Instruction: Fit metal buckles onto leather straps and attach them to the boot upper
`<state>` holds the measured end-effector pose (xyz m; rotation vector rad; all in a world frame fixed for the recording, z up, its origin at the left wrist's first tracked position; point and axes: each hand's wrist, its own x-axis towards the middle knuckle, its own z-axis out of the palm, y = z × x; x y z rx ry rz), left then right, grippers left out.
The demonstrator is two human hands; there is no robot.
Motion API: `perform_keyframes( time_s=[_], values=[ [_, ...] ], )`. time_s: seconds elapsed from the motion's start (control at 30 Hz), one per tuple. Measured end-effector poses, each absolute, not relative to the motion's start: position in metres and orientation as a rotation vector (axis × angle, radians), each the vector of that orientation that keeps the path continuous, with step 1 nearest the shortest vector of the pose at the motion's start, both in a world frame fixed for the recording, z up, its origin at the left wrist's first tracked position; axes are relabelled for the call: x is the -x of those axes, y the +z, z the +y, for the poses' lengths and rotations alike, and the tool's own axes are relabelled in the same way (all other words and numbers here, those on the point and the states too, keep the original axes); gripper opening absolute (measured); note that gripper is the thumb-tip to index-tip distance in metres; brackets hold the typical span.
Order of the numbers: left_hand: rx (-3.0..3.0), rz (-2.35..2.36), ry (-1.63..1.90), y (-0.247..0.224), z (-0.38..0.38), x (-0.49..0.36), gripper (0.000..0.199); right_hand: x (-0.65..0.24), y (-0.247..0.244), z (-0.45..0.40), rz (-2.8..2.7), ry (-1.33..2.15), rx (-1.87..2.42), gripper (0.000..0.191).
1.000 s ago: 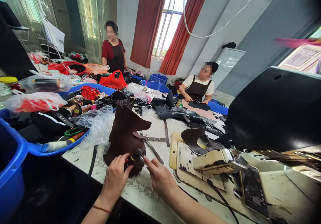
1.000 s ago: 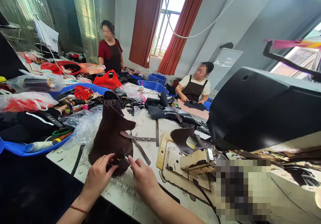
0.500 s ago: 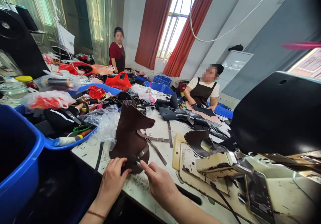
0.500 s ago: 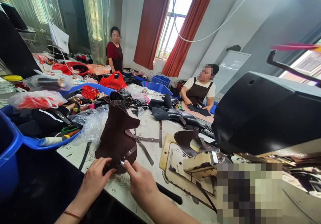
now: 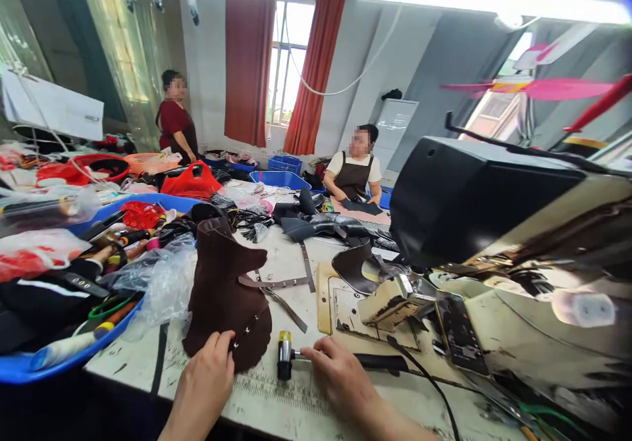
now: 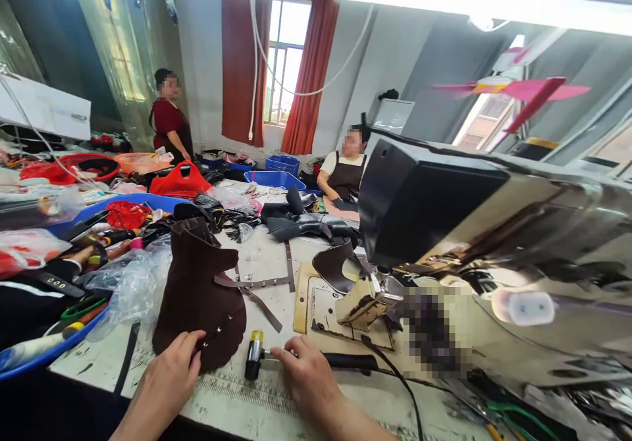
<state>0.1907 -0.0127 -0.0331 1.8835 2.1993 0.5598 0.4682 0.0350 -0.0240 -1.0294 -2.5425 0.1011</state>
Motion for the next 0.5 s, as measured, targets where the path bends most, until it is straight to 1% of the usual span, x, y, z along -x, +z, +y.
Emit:
perform_keyframes(
  time_s=[0.07, 0.1, 0.17, 0.2, 0.23, 0.27, 0.33, 0.37, 0.43, 0.47, 0.5],
  values=[
    [-1.864, 2.177, 0.582, -0.031, -0.004, -0.192, 0.042, -0.448, -0.013, 0.05, -2.482, 0.184, 1.12, 0.027],
    [-1.809, 2.14, 0.648, -0.031, 0.0, -0.192, 0.037, -0.434, -0.006, 0.062, -2.466, 0.193, 1.146, 0.024],
    [-1.644, 2.032, 0.815, -0.031, 0.007, -0.19, 0.024, -0.403, 0.007, 0.092, -2.486, 0.18, 1.203, 0.032],
    [-1.548, 1.982, 0.889, -0.031, 0.009, -0.189, 0.018, -0.388, 0.012, 0.107, -2.53, 0.171, 1.253, 0.042],
    [-1.46, 1.947, 0.943, -0.032, 0.01, -0.187, 0.014, -0.375, 0.016, 0.121, -2.573, 0.181, 1.315, 0.043],
    [-1.396, 1.929, 0.975, -0.033, 0.01, -0.186, 0.014, -0.365, 0.019, 0.133, -2.603, 0.191, 1.357, 0.038],
    [-1.205, 1.834, 1.088, -0.035, 0.008, -0.185, 0.021, -0.352, 0.024, 0.145, -2.613, 0.213, 1.415, 0.022],
    [-1.042, 1.728, 1.164, -0.034, 0.008, -0.186, 0.028, -0.349, 0.026, 0.144, -2.595, 0.218, 1.423, 0.019],
    [-0.654, 1.417, 1.29, -0.03, 0.007, -0.194, 0.045, -0.348, 0.029, 0.13, -2.551, 0.229, 1.434, 0.023],
    [-0.477, 1.259, 1.324, -0.025, 0.009, -0.2, 0.048, -0.349, 0.03, 0.118, -2.532, 0.237, 1.435, 0.025],
    [-0.352, 1.139, 1.344, -0.018, 0.012, -0.207, 0.046, -0.35, 0.031, 0.106, -2.53, 0.256, 1.407, 0.027]
  ],
)
